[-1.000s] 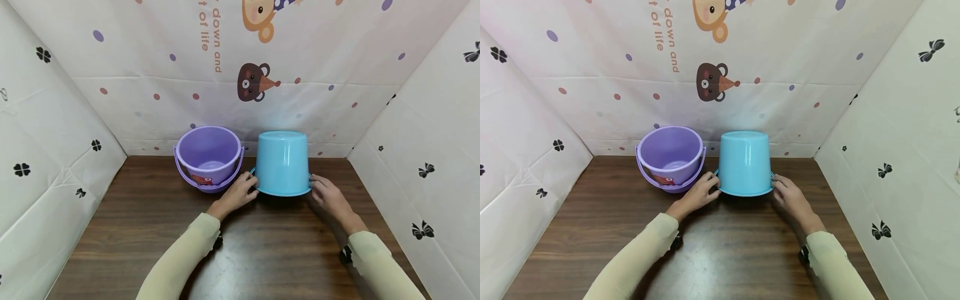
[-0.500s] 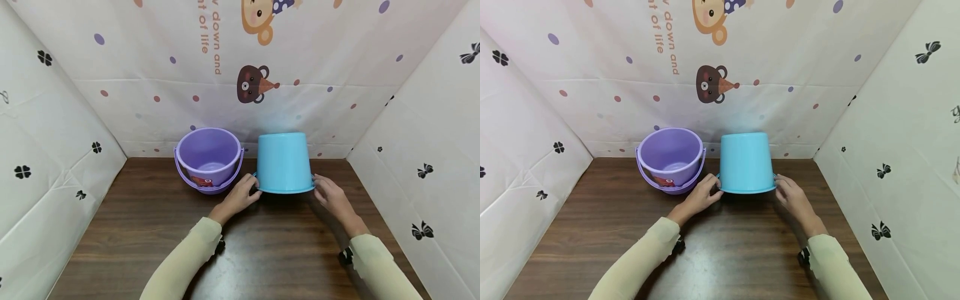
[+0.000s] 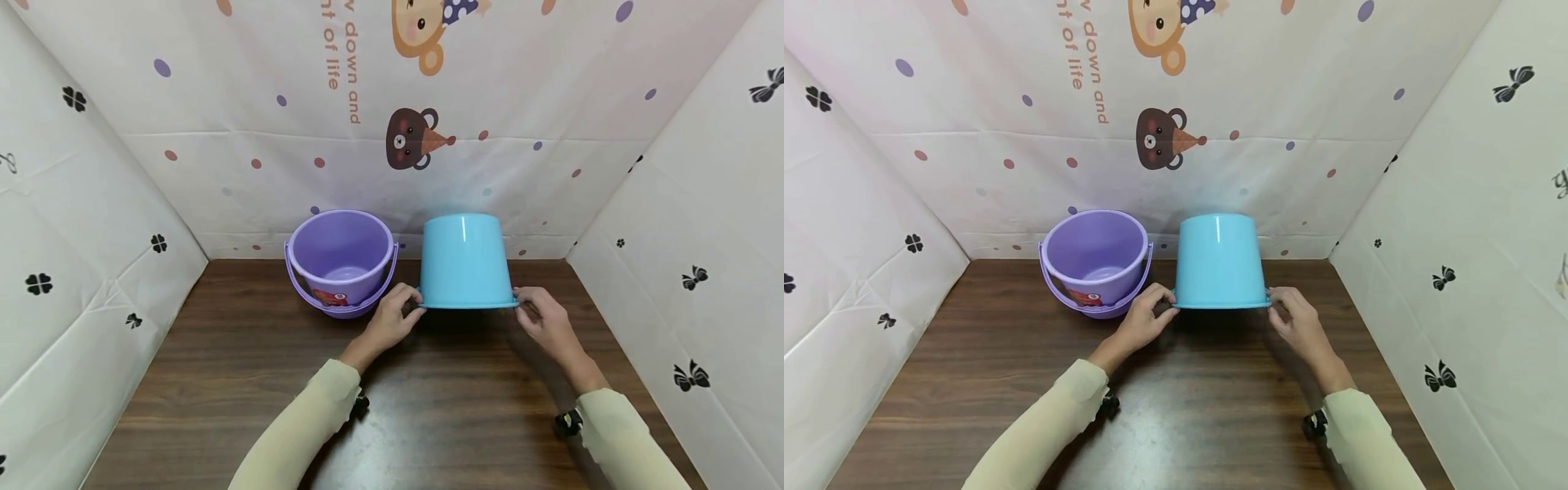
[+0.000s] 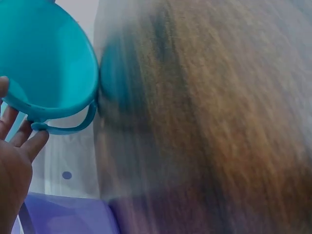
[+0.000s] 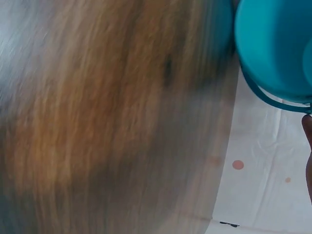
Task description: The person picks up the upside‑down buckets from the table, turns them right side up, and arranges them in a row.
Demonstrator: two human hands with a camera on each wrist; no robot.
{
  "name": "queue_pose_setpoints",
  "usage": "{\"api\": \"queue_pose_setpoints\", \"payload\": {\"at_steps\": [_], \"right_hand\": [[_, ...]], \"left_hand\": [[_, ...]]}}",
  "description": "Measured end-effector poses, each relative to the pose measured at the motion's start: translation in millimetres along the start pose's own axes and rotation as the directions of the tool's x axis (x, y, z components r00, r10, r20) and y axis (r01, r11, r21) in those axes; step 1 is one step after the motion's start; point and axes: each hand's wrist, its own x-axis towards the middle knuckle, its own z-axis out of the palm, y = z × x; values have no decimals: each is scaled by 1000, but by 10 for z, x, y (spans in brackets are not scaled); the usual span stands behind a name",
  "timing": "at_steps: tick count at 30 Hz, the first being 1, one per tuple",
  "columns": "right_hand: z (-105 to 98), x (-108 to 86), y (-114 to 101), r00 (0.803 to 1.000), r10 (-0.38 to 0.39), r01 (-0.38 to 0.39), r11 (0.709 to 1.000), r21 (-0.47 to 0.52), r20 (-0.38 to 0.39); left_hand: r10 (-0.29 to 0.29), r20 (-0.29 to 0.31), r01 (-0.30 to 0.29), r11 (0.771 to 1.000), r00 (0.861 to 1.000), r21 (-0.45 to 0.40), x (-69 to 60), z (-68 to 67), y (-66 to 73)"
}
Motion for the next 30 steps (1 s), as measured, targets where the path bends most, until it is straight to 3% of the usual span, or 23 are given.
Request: {"api": "queue_pose_setpoints", "payload": {"at_steps": [4,9,13,19,30], "right_hand": [[-11,4,-46,996,83,-82,995,57,-20],[-41,20,-106,983,185,-185,982,49,-1],[-59,46,-135,975,221,-221,975,38,8],[-65,83,-157,974,227,-227,974,20,1],[-106,105,-206,981,195,-195,981,-3,-16]], "left_hand": [[-6,-10,5,1000,1000,-8,17,-16,25],[-7,-42,8,999,999,34,46,-49,74],[-12,-70,16,998,997,57,73,-73,116],[-13,-92,18,999,996,52,107,-88,158],[-30,-79,35,997,996,62,128,-113,200]]}}
